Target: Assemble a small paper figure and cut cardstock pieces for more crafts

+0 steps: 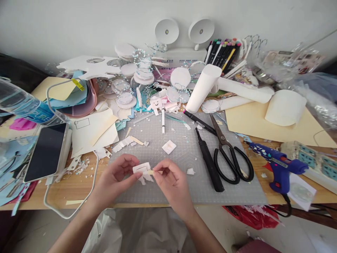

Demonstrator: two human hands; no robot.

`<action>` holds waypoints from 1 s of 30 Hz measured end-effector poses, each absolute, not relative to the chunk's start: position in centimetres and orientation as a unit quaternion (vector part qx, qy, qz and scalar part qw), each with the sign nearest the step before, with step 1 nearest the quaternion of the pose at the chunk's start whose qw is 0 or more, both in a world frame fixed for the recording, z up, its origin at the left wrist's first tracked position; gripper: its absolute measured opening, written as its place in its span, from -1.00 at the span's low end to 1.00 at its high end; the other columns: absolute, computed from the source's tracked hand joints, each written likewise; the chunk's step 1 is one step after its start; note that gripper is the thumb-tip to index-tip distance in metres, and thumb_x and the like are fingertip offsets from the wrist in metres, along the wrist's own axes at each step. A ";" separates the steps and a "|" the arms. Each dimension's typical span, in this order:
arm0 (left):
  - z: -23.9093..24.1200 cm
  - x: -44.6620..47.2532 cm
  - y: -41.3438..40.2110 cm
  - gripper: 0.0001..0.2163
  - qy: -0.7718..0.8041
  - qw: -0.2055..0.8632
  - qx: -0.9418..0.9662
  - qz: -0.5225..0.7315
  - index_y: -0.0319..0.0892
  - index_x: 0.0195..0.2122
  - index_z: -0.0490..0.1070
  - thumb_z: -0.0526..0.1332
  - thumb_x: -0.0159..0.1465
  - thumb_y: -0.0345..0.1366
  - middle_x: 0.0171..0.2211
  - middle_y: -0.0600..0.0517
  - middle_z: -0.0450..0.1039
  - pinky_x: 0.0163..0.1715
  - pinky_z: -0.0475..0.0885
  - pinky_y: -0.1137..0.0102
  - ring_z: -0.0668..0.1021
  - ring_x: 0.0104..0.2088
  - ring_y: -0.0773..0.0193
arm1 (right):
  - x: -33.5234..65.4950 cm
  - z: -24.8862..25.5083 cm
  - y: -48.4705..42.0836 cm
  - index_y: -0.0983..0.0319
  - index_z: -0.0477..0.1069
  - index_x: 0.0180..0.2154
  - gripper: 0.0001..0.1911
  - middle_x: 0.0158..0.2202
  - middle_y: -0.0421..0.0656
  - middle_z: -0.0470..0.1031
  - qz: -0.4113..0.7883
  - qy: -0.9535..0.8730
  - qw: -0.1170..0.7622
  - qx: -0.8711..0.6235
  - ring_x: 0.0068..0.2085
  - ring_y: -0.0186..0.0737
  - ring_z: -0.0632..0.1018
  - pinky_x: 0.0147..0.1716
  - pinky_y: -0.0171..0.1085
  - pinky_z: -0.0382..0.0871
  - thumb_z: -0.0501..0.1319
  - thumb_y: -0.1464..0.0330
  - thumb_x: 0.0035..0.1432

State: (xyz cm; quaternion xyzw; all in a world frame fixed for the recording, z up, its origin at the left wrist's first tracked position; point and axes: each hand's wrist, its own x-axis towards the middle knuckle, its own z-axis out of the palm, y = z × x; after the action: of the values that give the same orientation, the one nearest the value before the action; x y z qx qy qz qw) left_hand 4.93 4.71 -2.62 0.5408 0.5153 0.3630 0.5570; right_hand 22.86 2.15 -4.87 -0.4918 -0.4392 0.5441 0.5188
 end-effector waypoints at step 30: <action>-3.2 4.7 4.1 -0.81 0.441 0.627 0.478 0.428 -0.13 -0.14 0.38 0.30 0.23 -0.39 -0.31 0.03 0.45 -0.36 0.41 0.53 0.50 -0.31 0.35 | 21.0 -5.4 1.7 0.12 0.39 -0.29 -0.96 -0.36 -0.23 0.35 0.546 -0.425 0.545 -0.473 -0.34 -0.32 0.39 -0.36 -0.36 0.32 0.22 0.35 0.26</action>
State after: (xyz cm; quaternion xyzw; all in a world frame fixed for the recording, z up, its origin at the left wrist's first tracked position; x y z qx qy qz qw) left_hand 4.75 4.11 -3.22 0.4775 0.4413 0.4283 0.6275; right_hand 21.02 1.72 -5.44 -0.4734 -0.4249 0.5460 0.5452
